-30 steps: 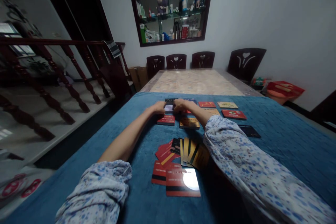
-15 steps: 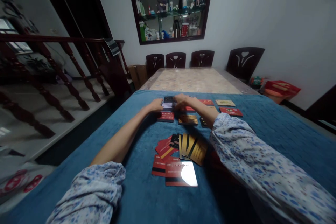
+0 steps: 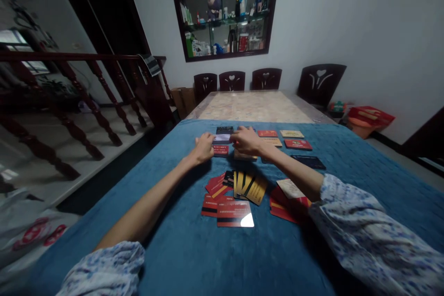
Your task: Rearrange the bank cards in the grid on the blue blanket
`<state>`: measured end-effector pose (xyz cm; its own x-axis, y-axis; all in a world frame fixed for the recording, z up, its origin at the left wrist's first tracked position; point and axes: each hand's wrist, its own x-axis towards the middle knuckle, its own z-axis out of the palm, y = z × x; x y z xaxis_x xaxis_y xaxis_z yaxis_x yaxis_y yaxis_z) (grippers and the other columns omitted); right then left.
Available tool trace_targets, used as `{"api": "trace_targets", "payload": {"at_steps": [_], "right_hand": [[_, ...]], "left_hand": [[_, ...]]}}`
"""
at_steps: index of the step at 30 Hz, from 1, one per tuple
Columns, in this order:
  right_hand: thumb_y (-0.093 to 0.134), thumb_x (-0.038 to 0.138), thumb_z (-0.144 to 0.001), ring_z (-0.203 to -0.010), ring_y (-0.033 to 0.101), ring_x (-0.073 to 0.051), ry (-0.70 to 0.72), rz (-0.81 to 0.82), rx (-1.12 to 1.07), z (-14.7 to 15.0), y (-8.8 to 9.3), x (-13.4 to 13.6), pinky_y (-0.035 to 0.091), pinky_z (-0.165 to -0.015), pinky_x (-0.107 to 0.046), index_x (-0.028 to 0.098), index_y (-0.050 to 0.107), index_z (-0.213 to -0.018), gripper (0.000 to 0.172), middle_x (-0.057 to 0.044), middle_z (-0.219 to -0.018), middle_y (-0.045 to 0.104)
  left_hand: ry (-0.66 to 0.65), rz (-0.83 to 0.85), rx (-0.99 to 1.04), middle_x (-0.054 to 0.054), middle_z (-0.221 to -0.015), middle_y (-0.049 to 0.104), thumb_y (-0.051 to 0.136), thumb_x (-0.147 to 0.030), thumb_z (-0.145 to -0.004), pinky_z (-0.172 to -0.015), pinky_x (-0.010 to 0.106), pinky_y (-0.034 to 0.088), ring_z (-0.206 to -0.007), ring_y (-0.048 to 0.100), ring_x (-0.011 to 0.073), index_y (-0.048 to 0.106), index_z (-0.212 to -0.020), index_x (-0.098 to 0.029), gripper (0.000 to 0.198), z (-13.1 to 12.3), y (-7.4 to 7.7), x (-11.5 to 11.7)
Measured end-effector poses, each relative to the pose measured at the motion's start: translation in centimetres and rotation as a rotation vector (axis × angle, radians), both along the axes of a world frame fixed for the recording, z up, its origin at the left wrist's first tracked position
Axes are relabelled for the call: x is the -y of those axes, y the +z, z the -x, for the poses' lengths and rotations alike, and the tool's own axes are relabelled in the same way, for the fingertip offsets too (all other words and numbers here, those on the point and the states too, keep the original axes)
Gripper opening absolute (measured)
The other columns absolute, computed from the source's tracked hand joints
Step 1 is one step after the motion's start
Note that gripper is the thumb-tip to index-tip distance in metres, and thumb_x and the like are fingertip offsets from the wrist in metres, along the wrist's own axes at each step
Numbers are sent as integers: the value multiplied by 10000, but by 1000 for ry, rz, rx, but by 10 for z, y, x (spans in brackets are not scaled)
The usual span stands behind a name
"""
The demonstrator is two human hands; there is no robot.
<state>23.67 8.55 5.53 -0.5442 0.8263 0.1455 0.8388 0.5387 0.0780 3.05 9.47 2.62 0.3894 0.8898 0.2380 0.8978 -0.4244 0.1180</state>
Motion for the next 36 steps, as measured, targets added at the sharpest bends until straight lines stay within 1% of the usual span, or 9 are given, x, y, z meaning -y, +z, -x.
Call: {"api": "trace_targets", "payload": {"at_steps": [6,12,16,20,22,27,30,33,36], "right_hand": [[530,201,-911,-1053,504,-270,105,-52,-72,-8,-14,37,309,-786,-359,200,719,-914,189,-103,-1018,723],[563,188,-903,-1012,482,-249,271,-126,-184,-18,-40,67,287,-794,-370,205,710,-889,149,-82,-950,718],[576,194,-892,-992,482,-247,344,-111,-255,-25,-52,88,302,-812,-378,203,703,-874,129,-76,-881,708],[577,217,-898,-996,488,-244,453,-23,-328,-27,-54,108,329,-827,-373,205,705,-890,129,-67,-891,705],[601,235,-883,-980,490,-237,488,23,-337,-26,-52,116,335,-822,-368,202,706,-915,114,-69,-909,701],[648,298,-850,-985,483,-241,549,85,-289,-23,-44,129,333,-855,-389,187,694,-935,148,-77,-939,694],[692,320,-799,-976,478,-244,552,115,-240,-21,-40,133,336,-863,-396,178,687,-908,179,-84,-986,695],[686,304,-777,-984,476,-247,546,131,-211,-20,-39,135,339,-858,-396,185,692,-883,159,-82,-1007,694],[651,274,-784,-976,481,-247,551,126,-207,-19,-41,134,337,-847,-395,190,698,-871,130,-86,-990,697]], "left_hand": [[-102,-66,54,152,-1307,562,455,-35,-809,-1000,494,402,-1217,515,296,579,-1254,-145,475,7,-10,40],[-218,-113,131,128,-1242,607,472,-14,-787,-943,455,406,-1176,547,275,623,-1159,-158,427,12,-30,76],[-260,-120,192,114,-1186,634,469,-19,-813,-924,435,394,-1130,569,256,651,-1069,-155,342,10,-36,95],[-350,-73,192,81,-1046,667,486,-77,-866,-882,402,373,-992,588,217,664,-892,-157,197,8,-34,109],[-422,-29,151,61,-945,666,492,-105,-879,-852,382,365,-922,572,199,653,-823,-158,178,9,-32,115],[-573,46,75,35,-805,618,593,-189,-833,-814,355,362,-855,508,194,592,-711,-163,125,12,-21,130],[-659,88,62,40,-857,626,679,-342,-821,-824,363,365,-863,498,204,574,-727,-169,223,14,-15,135],[-712,111,27,58,-939,626,707,-487,-796,-844,380,373,-894,501,223,592,-817,-172,337,14,-12,137],[-710,114,-12,75,-980,616,705,-528,-779,-872,402,380,-935,501,245,606,-893,-173,386,15,-13,139]]}}
